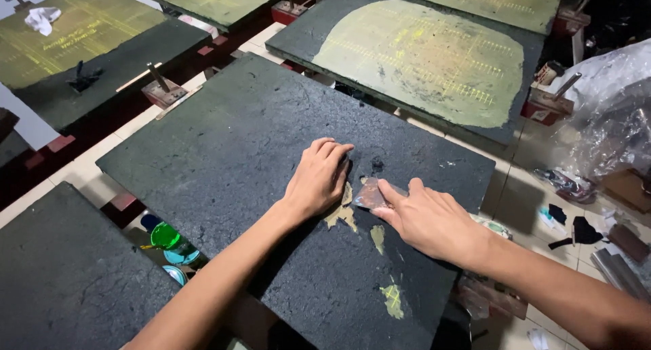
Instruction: Using a hand scraper to remove dried ink or adhesive residue from a screen printing board
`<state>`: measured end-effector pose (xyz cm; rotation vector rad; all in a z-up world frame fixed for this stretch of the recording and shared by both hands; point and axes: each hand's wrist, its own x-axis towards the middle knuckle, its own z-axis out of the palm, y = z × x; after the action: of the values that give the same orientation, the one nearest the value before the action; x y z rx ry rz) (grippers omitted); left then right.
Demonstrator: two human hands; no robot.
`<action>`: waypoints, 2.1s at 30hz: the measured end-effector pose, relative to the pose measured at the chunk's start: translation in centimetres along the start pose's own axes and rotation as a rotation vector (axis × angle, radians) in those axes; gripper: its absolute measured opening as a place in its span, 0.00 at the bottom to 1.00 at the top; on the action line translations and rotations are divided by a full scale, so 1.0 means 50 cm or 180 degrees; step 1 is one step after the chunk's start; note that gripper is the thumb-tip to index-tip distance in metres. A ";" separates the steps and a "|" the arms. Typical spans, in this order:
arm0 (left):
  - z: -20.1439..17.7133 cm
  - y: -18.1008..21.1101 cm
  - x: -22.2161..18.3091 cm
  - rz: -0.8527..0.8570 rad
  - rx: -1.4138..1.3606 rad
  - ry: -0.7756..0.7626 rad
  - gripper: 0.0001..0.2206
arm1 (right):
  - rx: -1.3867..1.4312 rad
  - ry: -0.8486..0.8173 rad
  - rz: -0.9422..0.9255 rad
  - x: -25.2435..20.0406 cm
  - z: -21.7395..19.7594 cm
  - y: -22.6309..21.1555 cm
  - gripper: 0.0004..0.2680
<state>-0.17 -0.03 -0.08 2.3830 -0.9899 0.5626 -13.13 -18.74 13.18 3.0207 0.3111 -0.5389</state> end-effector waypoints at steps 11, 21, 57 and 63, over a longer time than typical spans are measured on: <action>0.003 0.006 0.003 0.0122 0.0081 0.0083 0.16 | 0.0463 0.0102 0.0138 -0.011 -0.010 0.003 0.23; 0.013 -0.012 0.003 0.0147 0.0114 0.0092 0.16 | 0.0819 -0.0049 0.0117 -0.009 -0.028 0.009 0.22; -0.034 -0.008 0.024 -0.0060 -0.1057 -0.0427 0.11 | 0.1768 0.0749 0.0657 0.033 -0.010 0.068 0.17; 0.008 0.026 0.022 -0.0152 -0.0175 -0.0268 0.19 | 0.1441 0.0801 0.0691 0.004 -0.036 0.056 0.13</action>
<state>-0.33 -1.65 0.57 2.3917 -0.9688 0.4153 -11.75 -21.28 14.87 3.5024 -0.1555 -0.2348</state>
